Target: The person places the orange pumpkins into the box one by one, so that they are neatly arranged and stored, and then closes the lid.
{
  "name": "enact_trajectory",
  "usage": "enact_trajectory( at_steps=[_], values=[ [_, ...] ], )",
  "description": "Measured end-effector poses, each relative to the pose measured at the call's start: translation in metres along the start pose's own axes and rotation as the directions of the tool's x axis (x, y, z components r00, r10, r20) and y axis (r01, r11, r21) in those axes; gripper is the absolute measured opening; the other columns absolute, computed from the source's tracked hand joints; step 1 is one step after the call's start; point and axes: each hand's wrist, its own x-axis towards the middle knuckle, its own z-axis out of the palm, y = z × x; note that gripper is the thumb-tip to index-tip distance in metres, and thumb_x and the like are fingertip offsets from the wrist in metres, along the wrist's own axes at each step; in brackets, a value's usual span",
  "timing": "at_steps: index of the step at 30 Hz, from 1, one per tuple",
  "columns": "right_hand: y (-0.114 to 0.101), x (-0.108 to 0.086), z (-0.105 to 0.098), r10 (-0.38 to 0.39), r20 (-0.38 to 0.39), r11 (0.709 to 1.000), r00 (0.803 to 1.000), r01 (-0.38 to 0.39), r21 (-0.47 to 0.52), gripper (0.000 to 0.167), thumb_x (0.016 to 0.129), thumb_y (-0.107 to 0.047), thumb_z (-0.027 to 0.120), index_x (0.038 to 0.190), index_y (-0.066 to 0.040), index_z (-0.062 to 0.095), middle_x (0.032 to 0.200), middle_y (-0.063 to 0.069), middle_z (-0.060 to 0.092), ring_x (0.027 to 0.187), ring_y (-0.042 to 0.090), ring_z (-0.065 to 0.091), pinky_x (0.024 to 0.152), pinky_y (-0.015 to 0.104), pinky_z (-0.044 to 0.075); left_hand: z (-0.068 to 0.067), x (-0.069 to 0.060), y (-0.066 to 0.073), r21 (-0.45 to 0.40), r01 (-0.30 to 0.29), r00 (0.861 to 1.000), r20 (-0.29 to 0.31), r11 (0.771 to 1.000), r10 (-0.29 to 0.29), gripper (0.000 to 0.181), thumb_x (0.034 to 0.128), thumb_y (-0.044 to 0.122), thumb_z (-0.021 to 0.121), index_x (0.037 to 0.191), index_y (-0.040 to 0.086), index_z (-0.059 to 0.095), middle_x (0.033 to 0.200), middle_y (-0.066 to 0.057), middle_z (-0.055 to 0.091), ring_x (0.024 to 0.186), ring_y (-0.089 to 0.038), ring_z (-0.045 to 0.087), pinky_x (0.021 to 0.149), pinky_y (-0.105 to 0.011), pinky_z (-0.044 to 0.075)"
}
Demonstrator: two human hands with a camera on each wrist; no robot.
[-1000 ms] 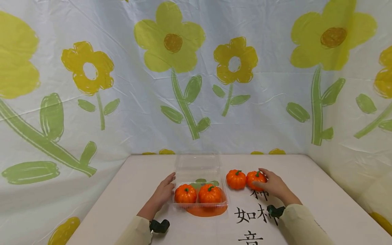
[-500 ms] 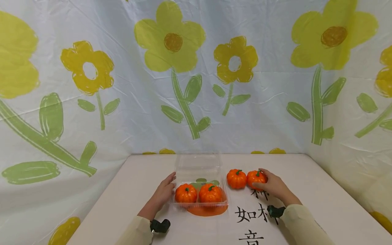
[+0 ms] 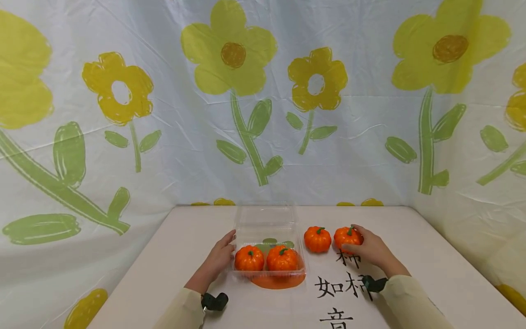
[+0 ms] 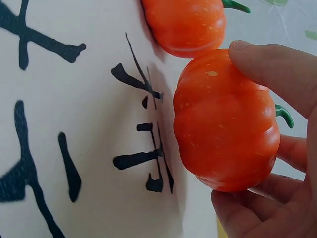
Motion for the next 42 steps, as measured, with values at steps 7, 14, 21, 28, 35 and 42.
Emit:
enact_trajectory(
  at_steps=[7, 14, 21, 28, 35, 42],
  values=[
    [-0.002, -0.002, -0.005, -0.006, -0.008, 1.0, 1.0, 0.006, 0.006, 0.093, 0.082, -0.054, 0.066, 0.148, 0.0, 0.03, 0.145, 0.034, 0.037, 0.126, 0.051, 0.042, 0.1, 0.064, 0.041, 0.0, 0.0, 0.0, 0.007, 0.011, 1.0, -0.005, 1.0, -0.011, 0.055, 0.0982, 0.013, 0.037, 0.153, 0.013, 0.03, 0.154, -0.018, 0.036, 0.127, -0.041, 0.049, 0.101, -0.054, 0.047],
    [-0.006, -0.005, -0.011, -0.028, -0.035, 1.0, 0.999, 0.028, -0.015, 0.093, 0.083, -0.055, 0.065, 0.148, 0.001, 0.03, 0.144, 0.035, 0.037, 0.126, 0.053, 0.041, 0.101, 0.066, 0.039, 0.0, 0.001, -0.001, -0.003, 0.024, 1.0, -0.01, 1.0, -0.024, 0.055, 0.0983, 0.014, 0.037, 0.153, 0.013, 0.03, 0.154, -0.017, 0.036, 0.129, -0.04, 0.047, 0.103, -0.054, 0.045],
    [-0.012, -0.006, -0.017, -0.04, -0.045, 0.999, 0.998, 0.04, -0.003, 0.093, 0.083, -0.055, 0.066, 0.149, 0.0, 0.029, 0.145, 0.035, 0.036, 0.126, 0.052, 0.04, 0.101, 0.065, 0.039, 0.0, 0.001, -0.001, 0.003, 0.009, 1.0, -0.005, 1.0, -0.009, 0.055, 0.098, 0.013, 0.037, 0.152, 0.012, 0.031, 0.153, -0.019, 0.037, 0.129, -0.042, 0.047, 0.101, -0.054, 0.046],
    [-0.016, -0.007, -0.018, -0.063, -0.055, 0.998, 0.996, 0.064, 0.011, 0.094, 0.083, -0.054, 0.067, 0.15, -0.001, 0.029, 0.145, 0.033, 0.036, 0.126, 0.051, 0.042, 0.1, 0.064, 0.041, 0.0, 0.001, -0.001, 0.014, 0.007, 1.0, -0.008, 1.0, -0.007, 0.055, 0.0979, 0.013, 0.038, 0.152, 0.012, 0.031, 0.153, -0.019, 0.037, 0.128, -0.041, 0.048, 0.101, -0.053, 0.047],
    [-0.022, -0.009, -0.021, -0.082, -0.064, 0.996, 0.995, 0.084, 0.035, 0.095, 0.082, -0.056, 0.067, 0.151, -0.003, 0.027, 0.147, 0.032, 0.035, 0.127, 0.05, 0.041, 0.1, 0.064, 0.041, 0.001, 0.001, -0.001, 0.011, 0.013, 1.0, -0.009, 1.0, -0.012, 0.055, 0.0978, 0.013, 0.038, 0.152, 0.012, 0.031, 0.153, -0.019, 0.037, 0.128, -0.042, 0.048, 0.101, -0.054, 0.046],
    [-0.031, -0.011, -0.025, -0.112, -0.076, 0.992, 0.991, 0.116, 0.05, 0.093, 0.082, -0.054, 0.067, 0.151, -0.004, 0.029, 0.147, 0.03, 0.036, 0.127, 0.049, 0.042, 0.099, 0.063, 0.043, 0.0, 0.001, 0.001, 0.01, 0.009, 1.0, -0.005, 1.0, -0.009, 0.055, 0.098, 0.013, 0.037, 0.152, 0.012, 0.03, 0.154, -0.019, 0.036, 0.129, -0.042, 0.047, 0.101, -0.055, 0.046]
  ],
)
